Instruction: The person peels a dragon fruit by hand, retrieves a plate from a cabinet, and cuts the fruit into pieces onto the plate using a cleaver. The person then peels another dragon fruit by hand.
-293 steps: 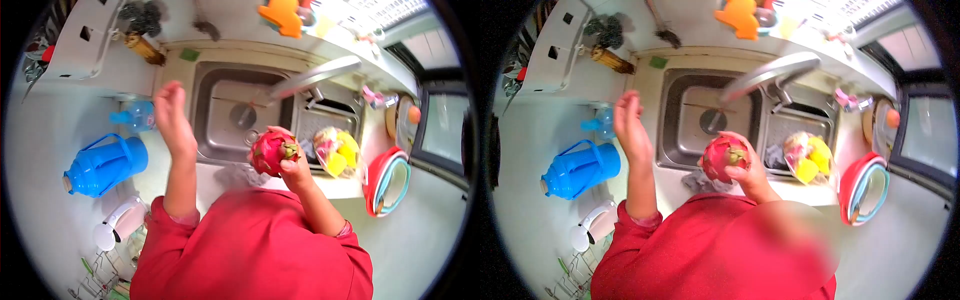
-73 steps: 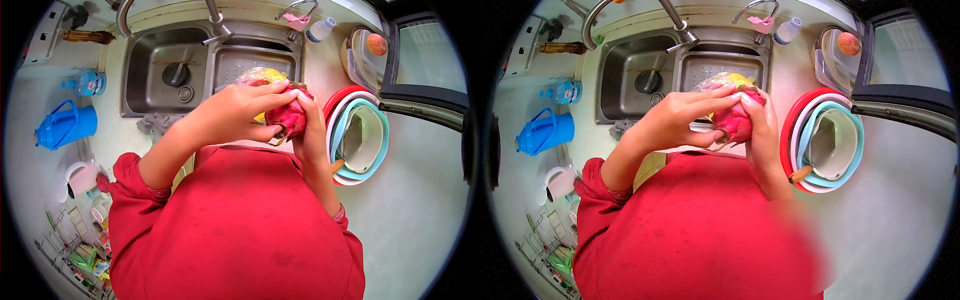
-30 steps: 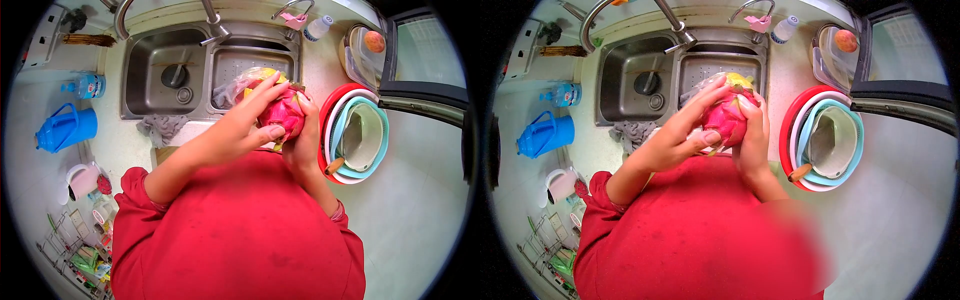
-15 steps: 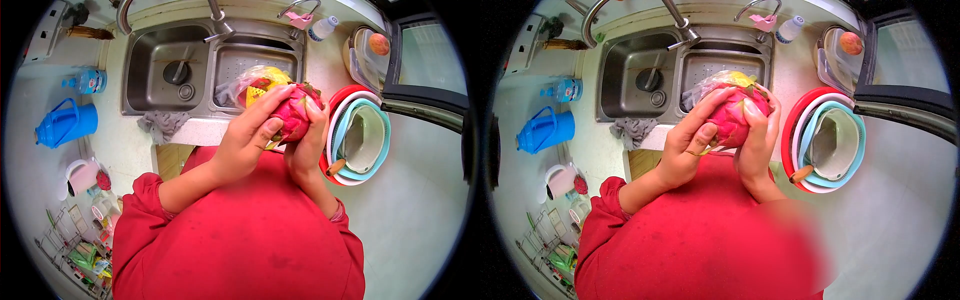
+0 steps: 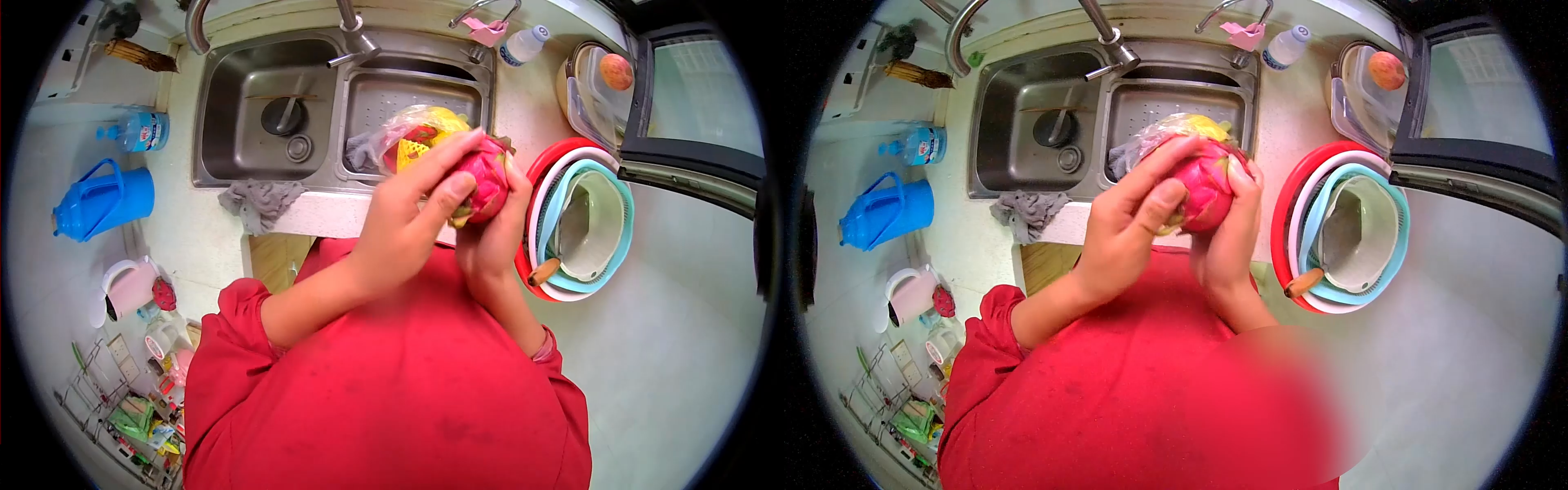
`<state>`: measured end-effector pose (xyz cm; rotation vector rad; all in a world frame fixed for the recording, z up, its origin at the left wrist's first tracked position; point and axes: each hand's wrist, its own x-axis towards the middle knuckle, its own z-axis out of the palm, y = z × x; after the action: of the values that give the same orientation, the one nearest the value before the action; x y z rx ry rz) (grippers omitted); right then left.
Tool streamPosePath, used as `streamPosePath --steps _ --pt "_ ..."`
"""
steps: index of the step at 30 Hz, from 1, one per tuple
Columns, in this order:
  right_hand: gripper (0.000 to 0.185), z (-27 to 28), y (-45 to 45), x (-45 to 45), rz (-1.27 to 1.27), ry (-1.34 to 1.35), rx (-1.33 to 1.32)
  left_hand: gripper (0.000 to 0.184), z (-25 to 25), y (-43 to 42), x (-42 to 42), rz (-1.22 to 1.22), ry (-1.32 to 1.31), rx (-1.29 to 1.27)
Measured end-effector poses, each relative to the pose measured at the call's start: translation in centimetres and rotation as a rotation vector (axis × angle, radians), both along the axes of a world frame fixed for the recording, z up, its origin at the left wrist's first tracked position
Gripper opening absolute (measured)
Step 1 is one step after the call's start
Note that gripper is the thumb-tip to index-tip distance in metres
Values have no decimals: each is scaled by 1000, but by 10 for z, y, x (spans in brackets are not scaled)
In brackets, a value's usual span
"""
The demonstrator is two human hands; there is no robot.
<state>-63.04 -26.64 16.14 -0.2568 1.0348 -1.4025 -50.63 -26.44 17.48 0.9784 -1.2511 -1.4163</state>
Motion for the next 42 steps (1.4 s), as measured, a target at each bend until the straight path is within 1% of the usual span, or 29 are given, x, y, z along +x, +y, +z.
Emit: streamPosePath --steps 1,2,4,7,8,9,10,11,12,14,15,17,18,20,22,23,24,25,26,27,29,30,32,33,36,37,39,41,42 --pt "45 -2 0 0 9 -98 19 58 -2 -5 4 -79 116 85" --pt "52 -3 0 2 17 -127 29 69 -8 -6 3 -21 151 0" --pt "55 0 -2 2 104 -187 -73 92 -28 -6 2 94 218 -168" --pt "60 4 5 9 150 -325 -33 105 -33 -1 -8 140 105 -225" --pt "62 2 8 11 207 -250 -28 110 -34 1 -8 160 63 -243" --pt "66 0 11 12 265 -178 -23 104 -35 3 -6 267 39 -228" --pt "70 1 11 15 320 -104 -20 103 -34 4 -1 264 -40 -195" --pt "70 7 9 16 336 -125 -7 103 -31 4 8 259 -118 -160" --pt "68 4 7 16 295 81 -59 102 -28 4 15 254 -193 -127" --pt "65 -3 3 14 197 497 -162 100 -24 3 23 230 -251 -210" --pt "65 8 -1 12 199 571 -147 99 -23 1 26 223 -249 -266" --pt "67 14 -4 -3 301 572 -326 98 -16 -2 30 215 -250 -368" --pt "69 16 -4 -11 351 572 -412 97 -17 -1 30 192 -233 -367" --pt "69 22 -6 -17 438 790 -623 95 -18 -1 33 148 -197 -370" --pt "68 31 -7 -16 543 941 -770 96 -4 -2 41 91 -339 -399" --pt "63 35 -4 -7 497 810 -654 96 -1 -3 41 77 -384 -425" --pt "62 34 -2 -4 477 791 -620 96 1 -3 42 64 -429 -452" --pt "61 31 -1 -1 458 771 -585 104 2 -3 42 15 -448 -430" --pt "59 28 0 0 441 751 -552 104 -2 -2 41 17 -338 -398" --pt "52 25 2 2 404 825 -591 105 -10 1 37 19 -229 -363" --pt "47 24 9 7 352 692 -494 107 -19 8 26 46 -33 -241" --pt "45 24 13 11 329 625 -446 106 -18 10 23 82 -69 -217" --pt "42 18 18 21 238 662 -452 108 -14 11 19 156 -139 -172" --pt "43 15 20 24 196 657 -467 102 -8 13 17 164 -170 -127" --pt "43 8 23 29 147 740 -508 92 5 18 6 249 -16 -3" --pt "43 6 23 30 137 779 -544 73 4 18 1 355 -107 -108" --pt "43 5 23 32 131 856 -583 59 0 18 9 342 -201 -142" --pt "44 7 23 35 154 810 -518 43 -3 9 9 433 -295 -286" --pt "44 7 23 37 165 787 -485 42 -2 9 10 427 -321 -273"
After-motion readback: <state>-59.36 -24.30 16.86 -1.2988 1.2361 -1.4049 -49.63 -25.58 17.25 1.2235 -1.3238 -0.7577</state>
